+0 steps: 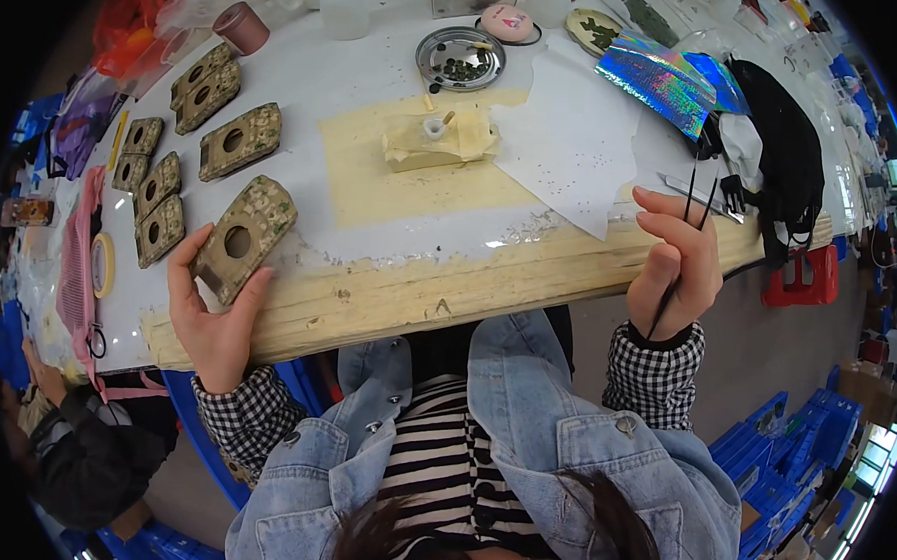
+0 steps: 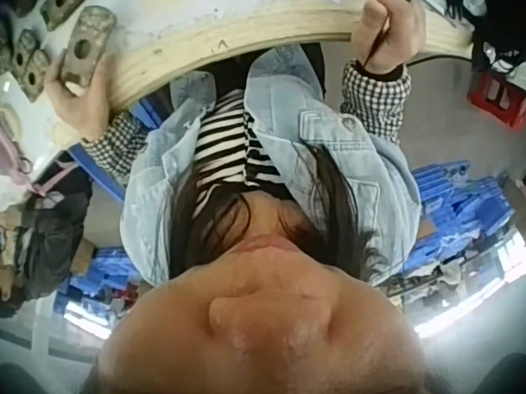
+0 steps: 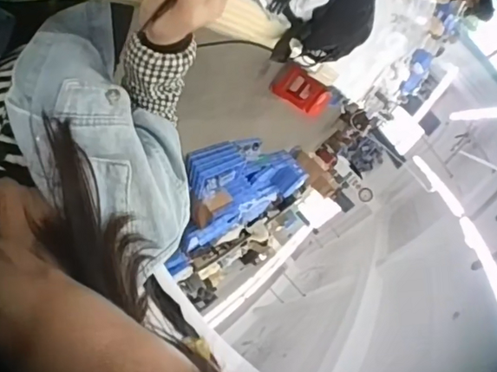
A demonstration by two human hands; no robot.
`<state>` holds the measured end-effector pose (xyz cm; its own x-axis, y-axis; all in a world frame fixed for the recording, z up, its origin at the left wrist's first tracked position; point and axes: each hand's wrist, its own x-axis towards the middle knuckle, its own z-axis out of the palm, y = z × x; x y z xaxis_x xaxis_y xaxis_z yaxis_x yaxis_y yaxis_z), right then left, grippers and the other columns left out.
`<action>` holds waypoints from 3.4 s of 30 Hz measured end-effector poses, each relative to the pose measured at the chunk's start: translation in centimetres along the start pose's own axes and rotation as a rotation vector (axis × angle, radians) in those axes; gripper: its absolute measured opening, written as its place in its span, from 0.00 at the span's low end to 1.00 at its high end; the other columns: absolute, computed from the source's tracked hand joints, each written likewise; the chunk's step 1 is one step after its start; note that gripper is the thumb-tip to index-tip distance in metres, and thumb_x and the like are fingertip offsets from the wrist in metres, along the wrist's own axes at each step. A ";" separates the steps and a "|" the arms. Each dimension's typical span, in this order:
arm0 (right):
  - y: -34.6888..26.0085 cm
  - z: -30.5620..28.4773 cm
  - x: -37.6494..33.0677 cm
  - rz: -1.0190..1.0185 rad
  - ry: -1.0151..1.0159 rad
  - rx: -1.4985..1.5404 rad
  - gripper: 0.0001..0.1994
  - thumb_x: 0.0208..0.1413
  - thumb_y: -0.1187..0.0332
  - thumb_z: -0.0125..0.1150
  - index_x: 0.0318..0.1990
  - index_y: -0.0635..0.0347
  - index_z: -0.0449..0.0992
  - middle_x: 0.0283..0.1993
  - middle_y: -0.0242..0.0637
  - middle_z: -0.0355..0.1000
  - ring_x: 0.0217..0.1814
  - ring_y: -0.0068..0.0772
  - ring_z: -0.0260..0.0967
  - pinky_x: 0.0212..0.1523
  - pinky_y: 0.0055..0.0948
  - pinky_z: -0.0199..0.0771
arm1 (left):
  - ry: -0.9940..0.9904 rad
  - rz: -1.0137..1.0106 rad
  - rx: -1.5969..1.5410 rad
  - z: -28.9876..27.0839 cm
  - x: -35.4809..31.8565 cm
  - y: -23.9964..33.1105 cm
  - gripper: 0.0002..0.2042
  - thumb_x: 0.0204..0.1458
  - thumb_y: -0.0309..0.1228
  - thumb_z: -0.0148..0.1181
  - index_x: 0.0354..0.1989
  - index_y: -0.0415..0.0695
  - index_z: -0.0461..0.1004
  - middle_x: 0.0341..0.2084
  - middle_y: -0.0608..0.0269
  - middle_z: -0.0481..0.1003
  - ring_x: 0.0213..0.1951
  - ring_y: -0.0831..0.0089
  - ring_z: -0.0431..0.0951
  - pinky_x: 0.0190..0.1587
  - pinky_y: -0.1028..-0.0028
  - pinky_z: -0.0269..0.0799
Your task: Applying small decorative or camouflage elements to the surface of model tank hulls using a brush and tweezers.
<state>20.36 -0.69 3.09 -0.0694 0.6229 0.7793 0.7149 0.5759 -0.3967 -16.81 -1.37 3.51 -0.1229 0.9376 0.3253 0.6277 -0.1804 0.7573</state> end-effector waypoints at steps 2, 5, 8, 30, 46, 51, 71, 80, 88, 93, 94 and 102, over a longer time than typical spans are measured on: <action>-0.1 -0.3 -0.2 0.036 -0.001 -0.010 0.11 0.57 0.65 0.51 0.32 0.65 0.72 0.35 0.47 0.74 0.34 0.38 0.70 0.34 0.29 0.69 | -0.027 -0.024 -0.216 0.0 -0.8 0.7 0.30 0.36 0.24 0.69 0.51 0.36 0.62 0.45 0.60 0.66 0.47 0.72 0.68 0.52 0.75 0.63; -0.3 -0.5 -0.2 0.063 0.002 0.013 0.10 0.55 0.66 0.54 0.30 0.65 0.71 0.35 0.47 0.74 0.34 0.38 0.69 0.35 0.29 0.68 | -0.115 -0.061 -0.498 -0.3 -1.6 1.0 0.37 0.33 0.29 0.73 0.54 0.35 0.58 0.47 0.57 0.65 0.49 0.72 0.67 0.52 0.75 0.63; -1.0 0.1 -0.1 0.046 -0.020 0.105 0.10 0.53 0.65 0.56 0.29 0.64 0.70 0.35 0.48 0.74 0.34 0.39 0.69 0.35 0.30 0.68 | -0.193 -0.071 -0.914 1.3 -1.7 1.4 0.40 0.33 0.34 0.74 0.55 0.36 0.56 0.48 0.54 0.64 0.51 0.69 0.65 0.54 0.71 0.62; 2.2 -1.4 -2.8 0.168 -0.134 -0.095 0.22 0.58 0.50 0.47 0.28 0.63 0.70 0.33 0.45 0.74 0.29 0.38 0.69 0.29 0.30 0.69 | -0.107 -0.329 -1.904 4.6 2.1 1.0 0.38 0.54 0.36 0.51 0.64 0.34 0.34 0.57 0.49 0.53 0.58 0.60 0.58 0.64 0.64 0.54; 4.9 -0.3 -3.0 -0.059 -0.016 0.055 0.27 0.59 0.45 0.40 0.25 0.62 0.69 0.24 0.44 0.72 0.19 0.34 0.68 0.16 0.23 0.69 | -0.144 -0.500 -1.861 5.6 2.9 1.7 0.39 0.49 0.27 0.55 0.65 0.38 0.36 0.48 0.53 0.57 0.52 0.60 0.65 0.59 0.66 0.63; 5.2 -0.2 -3.1 -0.079 0.000 0.069 0.27 0.60 0.45 0.39 0.25 0.62 0.69 0.22 0.42 0.72 0.18 0.32 0.67 0.15 0.22 0.68 | -0.171 -0.509 -1.847 5.5 3.0 1.6 0.40 0.49 0.28 0.56 0.65 0.39 0.36 0.47 0.53 0.57 0.51 0.62 0.65 0.57 0.66 0.65; 1.8 -1.0 -2.6 0.174 -0.104 -0.155 0.15 0.59 0.60 0.48 0.30 0.63 0.71 0.32 0.44 0.74 0.31 0.37 0.69 0.31 0.30 0.69 | -0.274 -0.379 -2.066 5.2 1.0 1.9 0.42 0.51 0.42 0.58 0.66 0.42 0.37 0.49 0.54 0.54 0.54 0.59 0.60 0.61 0.59 0.59; -2.1 2.0 0.6 0.037 -0.101 0.106 0.13 0.56 0.60 0.52 0.30 0.63 0.72 0.34 0.46 0.74 0.32 0.39 0.67 0.33 0.32 0.66 | -0.366 -0.400 -2.199 4.4 0.6 4.0 0.36 0.59 0.50 0.40 0.66 0.41 0.32 0.56 0.43 0.57 0.56 0.50 0.62 0.56 0.56 0.66; -4.7 5.2 6.3 -0.090 -0.115 0.001 0.10 0.41 0.77 0.63 0.36 0.61 0.76 0.31 0.40 0.73 0.33 0.38 0.68 0.34 0.31 0.68 | -0.407 -0.475 -2.307 5.8 1.7 5.2 0.30 0.61 0.48 0.33 0.65 0.40 0.42 0.55 0.43 0.60 0.57 0.52 0.63 0.58 0.60 0.64; -3.5 7.8 7.2 -0.042 -0.155 -0.040 0.11 0.41 0.76 0.64 0.36 0.61 0.76 0.27 0.39 0.70 0.33 0.39 0.67 0.32 0.31 0.68 | -0.380 -0.545 -2.340 7.5 1.9 3.9 0.29 0.61 0.48 0.35 0.64 0.39 0.46 0.54 0.42 0.61 0.57 0.54 0.64 0.59 0.61 0.64; -3.5 8.2 7.2 -0.025 -0.174 -0.038 0.11 0.41 0.76 0.64 0.36 0.61 0.76 0.26 0.39 0.70 0.32 0.39 0.67 0.32 0.31 0.67 | -0.368 -0.565 -2.334 7.6 1.8 3.7 0.29 0.61 0.47 0.35 0.63 0.39 0.46 0.54 0.42 0.61 0.57 0.54 0.64 0.59 0.61 0.64; -3.5 9.5 6.9 0.012 -0.211 0.053 0.09 0.41 0.76 0.65 0.33 0.61 0.76 0.24 0.38 0.69 0.30 0.37 0.66 0.30 0.31 0.66 | -0.368 -0.568 -2.330 7.5 1.1 3.5 0.30 0.60 0.49 0.38 0.63 0.41 0.46 0.55 0.47 0.61 0.57 0.56 0.63 0.60 0.63 0.63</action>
<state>10.75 6.65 5.20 -0.2090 0.7238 0.6576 0.6793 0.5912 -0.4347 -8.97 1.31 2.24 0.3376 0.9380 0.0783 -0.9351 0.3438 -0.0863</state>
